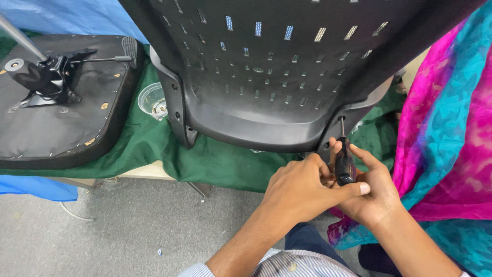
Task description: The person assembles an office chair. They first fit a black control handle onto the seat mechanism plate, then align the backrest with the seat and drive screws into the backrest brackets using a screwdriver, taking screws from a small cup.
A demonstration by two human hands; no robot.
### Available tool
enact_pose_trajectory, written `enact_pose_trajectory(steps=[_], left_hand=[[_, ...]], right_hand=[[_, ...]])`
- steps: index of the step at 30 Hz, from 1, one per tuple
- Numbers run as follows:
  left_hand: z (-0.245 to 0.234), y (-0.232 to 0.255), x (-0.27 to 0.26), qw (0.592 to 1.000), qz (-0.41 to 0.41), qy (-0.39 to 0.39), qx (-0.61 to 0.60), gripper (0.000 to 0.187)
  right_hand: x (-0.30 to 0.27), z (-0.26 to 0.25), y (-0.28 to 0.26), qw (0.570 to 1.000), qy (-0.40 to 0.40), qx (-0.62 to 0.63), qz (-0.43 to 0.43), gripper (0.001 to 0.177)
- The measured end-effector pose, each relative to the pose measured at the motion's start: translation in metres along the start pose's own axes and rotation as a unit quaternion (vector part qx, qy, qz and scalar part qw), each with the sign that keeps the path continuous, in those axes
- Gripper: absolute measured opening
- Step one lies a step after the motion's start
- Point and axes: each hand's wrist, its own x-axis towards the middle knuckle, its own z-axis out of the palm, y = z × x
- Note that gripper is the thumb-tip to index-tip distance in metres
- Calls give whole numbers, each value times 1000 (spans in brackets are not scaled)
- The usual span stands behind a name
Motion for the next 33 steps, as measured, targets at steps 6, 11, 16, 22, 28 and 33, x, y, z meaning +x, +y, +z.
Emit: enact_pose_trajectory(steps=[6,11,16,22,28,33], left_hand=[[9,9,5,998,-3,-63,2,76],[19,14,17,995,26,-93,-21,77],[25,15,26,984,-23,-175,-15,80],[20,9,32,984,-41,-165,-58,66],[8,7,27,987,-92,-113,63,52],[6,5,19,984,-128,-93,82,45]], right_hand=[[7,-12,-8,999,-39,-23,-5,30],[11,-23,-13,998,-59,-11,-2,29],[6,-22,-11,999,-19,-30,16,24],[12,-13,-7,995,50,-68,53,34],[30,-18,-14,971,53,-222,-78,37],[51,-22,-58,646,33,-479,-594,48]])
